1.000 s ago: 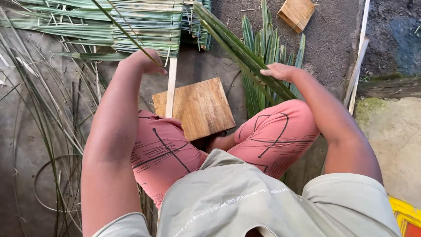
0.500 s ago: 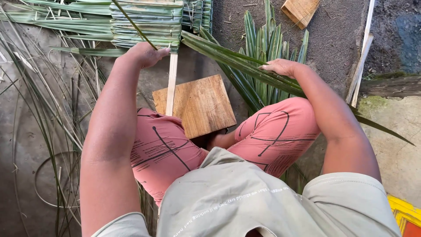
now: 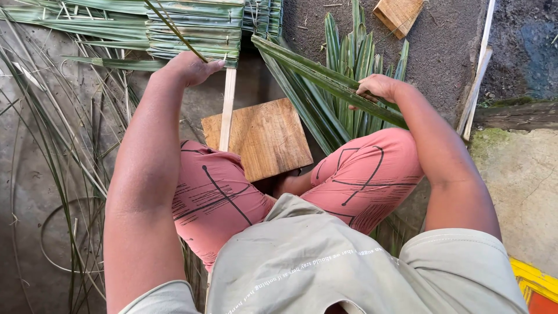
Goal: Weaving palm leaves together using thin fiber strips to create a mat or roofing material.
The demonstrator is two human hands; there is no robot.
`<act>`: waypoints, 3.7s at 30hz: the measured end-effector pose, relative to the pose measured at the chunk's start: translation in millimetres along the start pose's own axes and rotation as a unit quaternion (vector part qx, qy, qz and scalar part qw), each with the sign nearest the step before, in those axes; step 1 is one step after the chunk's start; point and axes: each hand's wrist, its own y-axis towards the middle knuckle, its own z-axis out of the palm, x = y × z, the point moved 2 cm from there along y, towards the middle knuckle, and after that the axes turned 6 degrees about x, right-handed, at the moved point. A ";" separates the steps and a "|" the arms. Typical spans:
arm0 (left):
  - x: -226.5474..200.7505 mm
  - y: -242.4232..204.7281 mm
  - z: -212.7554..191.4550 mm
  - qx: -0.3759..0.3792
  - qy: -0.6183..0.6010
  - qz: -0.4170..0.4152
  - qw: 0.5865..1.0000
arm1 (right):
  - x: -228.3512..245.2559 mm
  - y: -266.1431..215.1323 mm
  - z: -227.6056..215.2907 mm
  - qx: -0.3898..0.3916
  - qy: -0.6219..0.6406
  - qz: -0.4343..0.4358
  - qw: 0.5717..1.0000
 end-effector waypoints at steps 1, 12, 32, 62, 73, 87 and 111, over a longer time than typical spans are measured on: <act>0.0 0.1 0.4 0.001 0.001 0.000 1.000 | -4.2 1.0 -2.0 0.000 0.001 0.000 1.000; 11.5 12.2 3.0 -0.003 -0.013 0.001 1.000 | 20.3 -21.8 4.0 0.008 -0.121 0.090 0.988; 96.5 -6.5 35.3 -0.252 -0.472 0.102 0.839 | 125.9 183.1 137.4 0.144 -0.061 -0.111 0.981; 141.7 190.6 212.7 -0.211 -0.817 -0.064 0.532 | 144.4 252.2 173.9 -0.029 -0.100 -0.169 0.980; 136.3 180.2 205.1 -0.201 -0.821 -0.066 0.530 | 158.9 243.0 176.9 -0.040 -0.092 -0.158 0.982; 122.5 197.3 209.2 -0.237 -0.793 -0.072 0.556 | 159.0 219.5 187.5 -0.321 -0.222 -0.259 0.883; 116.5 183.1 195.1 -0.266 -0.756 -0.091 0.591 | 140.4 238.9 245.9 -0.355 0.006 -0.060 0.933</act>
